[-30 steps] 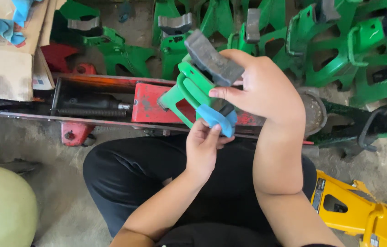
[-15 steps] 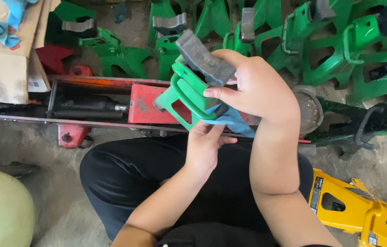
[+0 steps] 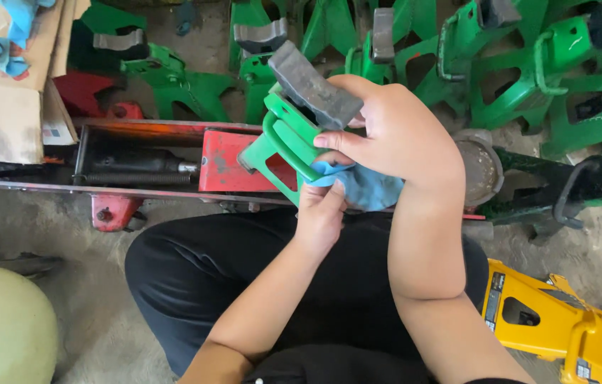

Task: Cleaning and wiping down yellow and green jack stands using a blue cloth.

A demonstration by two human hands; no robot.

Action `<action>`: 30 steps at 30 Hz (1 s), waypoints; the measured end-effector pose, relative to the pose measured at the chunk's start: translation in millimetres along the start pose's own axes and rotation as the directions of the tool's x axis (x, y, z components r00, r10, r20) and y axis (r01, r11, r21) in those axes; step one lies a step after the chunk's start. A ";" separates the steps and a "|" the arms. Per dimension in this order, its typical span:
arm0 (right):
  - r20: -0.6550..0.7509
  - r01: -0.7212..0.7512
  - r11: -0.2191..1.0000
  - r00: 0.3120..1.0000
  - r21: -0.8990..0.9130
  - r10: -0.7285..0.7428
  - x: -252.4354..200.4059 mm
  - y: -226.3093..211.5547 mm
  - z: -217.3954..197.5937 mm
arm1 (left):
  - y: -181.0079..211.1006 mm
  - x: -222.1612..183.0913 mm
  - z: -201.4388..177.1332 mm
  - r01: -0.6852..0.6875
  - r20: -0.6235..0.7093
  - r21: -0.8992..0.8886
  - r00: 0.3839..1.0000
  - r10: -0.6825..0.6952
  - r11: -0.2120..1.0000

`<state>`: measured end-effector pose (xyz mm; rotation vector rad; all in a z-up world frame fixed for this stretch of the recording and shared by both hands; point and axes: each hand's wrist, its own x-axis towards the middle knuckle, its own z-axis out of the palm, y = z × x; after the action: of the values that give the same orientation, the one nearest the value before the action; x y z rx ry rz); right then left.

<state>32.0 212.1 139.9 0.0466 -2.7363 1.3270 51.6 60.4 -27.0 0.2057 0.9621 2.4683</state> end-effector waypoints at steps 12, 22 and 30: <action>0.025 0.026 0.995 0.999 0.096 -0.029 -0.3 0.6 -0.6 | 17.1 30.0 -25.4 -0.012 0.487 0.114 0.872 -0.045 0.993; -0.004 0.048 0.999 0.999 0.016 -0.048 -0.6 5.4 0.0 | -8.8 5.6 2.4 -0.113 0.271 0.042 0.958 0.097 0.993; 0.013 0.019 1.000 1.000 0.002 -0.019 0.6 4.0 -2.2 | -18.2 -14.1 18.2 -0.085 0.060 -0.055 0.994 0.088 0.995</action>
<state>31.3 216.3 138.2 0.0809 -2.7384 1.3284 76.3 76.0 -25.2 0.3106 0.8783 2.5466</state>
